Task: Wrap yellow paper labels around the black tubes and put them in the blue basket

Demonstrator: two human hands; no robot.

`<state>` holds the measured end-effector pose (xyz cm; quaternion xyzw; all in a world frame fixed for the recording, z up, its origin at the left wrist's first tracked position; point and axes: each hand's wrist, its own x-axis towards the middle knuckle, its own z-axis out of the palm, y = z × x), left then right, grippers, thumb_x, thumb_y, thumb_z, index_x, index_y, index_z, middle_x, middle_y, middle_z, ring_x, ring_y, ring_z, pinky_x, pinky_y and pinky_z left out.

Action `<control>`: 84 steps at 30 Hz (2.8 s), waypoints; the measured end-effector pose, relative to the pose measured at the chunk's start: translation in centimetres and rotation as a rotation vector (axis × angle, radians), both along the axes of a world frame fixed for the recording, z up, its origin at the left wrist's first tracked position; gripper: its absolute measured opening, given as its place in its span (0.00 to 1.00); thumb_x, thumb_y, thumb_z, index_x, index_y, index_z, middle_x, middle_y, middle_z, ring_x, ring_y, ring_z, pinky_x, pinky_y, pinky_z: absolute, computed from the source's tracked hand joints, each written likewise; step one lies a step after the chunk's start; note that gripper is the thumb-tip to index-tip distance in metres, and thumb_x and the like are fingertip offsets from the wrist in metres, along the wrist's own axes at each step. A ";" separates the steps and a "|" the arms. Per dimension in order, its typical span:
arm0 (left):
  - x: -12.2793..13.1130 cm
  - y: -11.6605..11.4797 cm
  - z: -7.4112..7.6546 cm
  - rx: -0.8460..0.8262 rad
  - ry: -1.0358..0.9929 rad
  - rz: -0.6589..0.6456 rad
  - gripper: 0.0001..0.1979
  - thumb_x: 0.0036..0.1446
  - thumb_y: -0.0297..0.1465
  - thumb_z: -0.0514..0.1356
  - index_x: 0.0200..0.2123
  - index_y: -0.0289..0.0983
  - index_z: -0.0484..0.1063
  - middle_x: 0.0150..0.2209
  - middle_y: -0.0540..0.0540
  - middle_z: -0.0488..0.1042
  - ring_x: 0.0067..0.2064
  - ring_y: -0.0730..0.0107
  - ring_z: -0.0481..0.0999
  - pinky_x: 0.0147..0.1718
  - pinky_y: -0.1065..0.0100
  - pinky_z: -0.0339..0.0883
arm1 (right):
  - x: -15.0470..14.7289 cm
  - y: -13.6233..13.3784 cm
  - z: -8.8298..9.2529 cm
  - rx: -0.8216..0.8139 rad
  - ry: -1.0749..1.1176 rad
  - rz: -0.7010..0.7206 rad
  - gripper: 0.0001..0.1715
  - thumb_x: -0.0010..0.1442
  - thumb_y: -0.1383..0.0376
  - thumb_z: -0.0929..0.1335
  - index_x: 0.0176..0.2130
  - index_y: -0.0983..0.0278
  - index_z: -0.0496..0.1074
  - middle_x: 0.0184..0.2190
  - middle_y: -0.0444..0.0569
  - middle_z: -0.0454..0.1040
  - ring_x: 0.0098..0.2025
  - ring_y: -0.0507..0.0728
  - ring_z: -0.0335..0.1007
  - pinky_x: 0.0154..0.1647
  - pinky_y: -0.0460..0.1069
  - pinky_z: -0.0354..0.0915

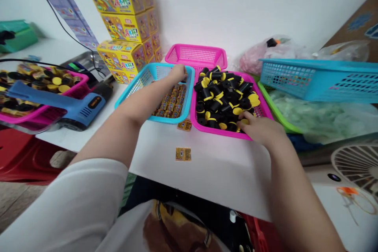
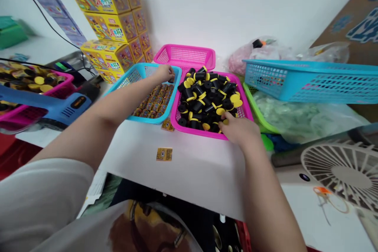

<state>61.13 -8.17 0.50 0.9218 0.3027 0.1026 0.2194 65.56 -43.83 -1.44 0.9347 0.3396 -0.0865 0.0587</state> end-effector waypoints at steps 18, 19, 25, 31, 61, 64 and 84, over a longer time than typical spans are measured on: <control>-12.6 -9.0 6.3 0.196 -0.251 -0.420 0.16 0.73 0.33 0.56 0.60 0.37 0.74 0.50 0.45 0.81 0.50 0.65 0.79 0.52 0.65 0.69 | 0.1 1.0 0.8 0.039 0.000 -0.142 0.23 0.53 0.55 0.74 0.47 0.61 0.78 0.39 0.59 0.82 0.40 0.68 0.79 0.39 0.58 0.69; -15.3 -10.7 5.7 0.198 -0.236 -0.500 0.14 0.73 0.33 0.56 0.56 0.37 0.76 0.46 0.46 0.81 0.45 0.67 0.80 0.49 0.66 0.70 | 0.0 0.9 0.8 0.058 -0.005 -0.154 0.21 0.53 0.57 0.74 0.46 0.60 0.79 0.41 0.58 0.82 0.41 0.68 0.78 0.39 0.57 0.68; -25.7 -17.9 -4.2 0.320 0.124 -0.873 0.15 0.71 0.26 0.55 0.56 0.31 0.76 0.56 0.34 0.81 0.56 0.57 0.83 0.55 0.60 0.76 | -1.8 -0.2 0.5 0.385 -0.083 -0.250 0.21 0.58 0.56 0.70 0.50 0.58 0.77 0.45 0.57 0.82 0.44 0.66 0.75 0.41 0.56 0.64; -29.4 -21.3 -7.5 0.557 0.058 -0.946 0.19 0.69 0.22 0.55 0.61 0.29 0.72 0.58 0.30 0.80 0.59 0.49 0.82 0.59 0.53 0.76 | -3.1 -0.7 -0.1 0.703 -0.148 -0.316 0.22 0.59 0.56 0.69 0.51 0.60 0.78 0.44 0.55 0.82 0.43 0.64 0.75 0.45 0.56 0.67; -19.6 -15.9 -2.9 -0.490 -0.564 -0.490 0.17 0.57 0.40 0.73 0.46 0.37 0.84 0.33 0.47 0.82 0.33 0.70 0.81 0.32 0.71 0.74 | -8.5 0.6 -3.5 1.526 -0.028 0.403 0.23 0.62 0.62 0.74 0.56 0.55 0.73 0.47 0.51 0.77 0.45 0.60 0.78 0.41 0.55 0.77; -18.1 -16.0 -5.5 -0.559 -0.648 -0.482 0.36 0.61 0.44 0.70 0.68 0.38 0.67 0.27 0.52 0.78 0.26 0.73 0.77 0.28 0.72 0.70 | -8.6 0.8 -3.8 1.587 0.143 0.372 0.20 0.62 0.62 0.75 0.53 0.55 0.74 0.39 0.46 0.78 0.36 0.55 0.77 0.37 0.52 0.76; -17.8 -15.3 -10.9 -0.441 -0.899 -0.817 0.44 0.65 0.37 0.69 0.76 0.51 0.46 0.44 0.48 0.86 0.45 0.61 0.88 0.58 0.55 0.77 | -9.8 -0.1 -2.1 1.351 0.802 0.213 0.17 0.56 0.53 0.81 0.42 0.58 0.81 0.28 0.43 0.81 0.27 0.52 0.77 0.31 0.48 0.77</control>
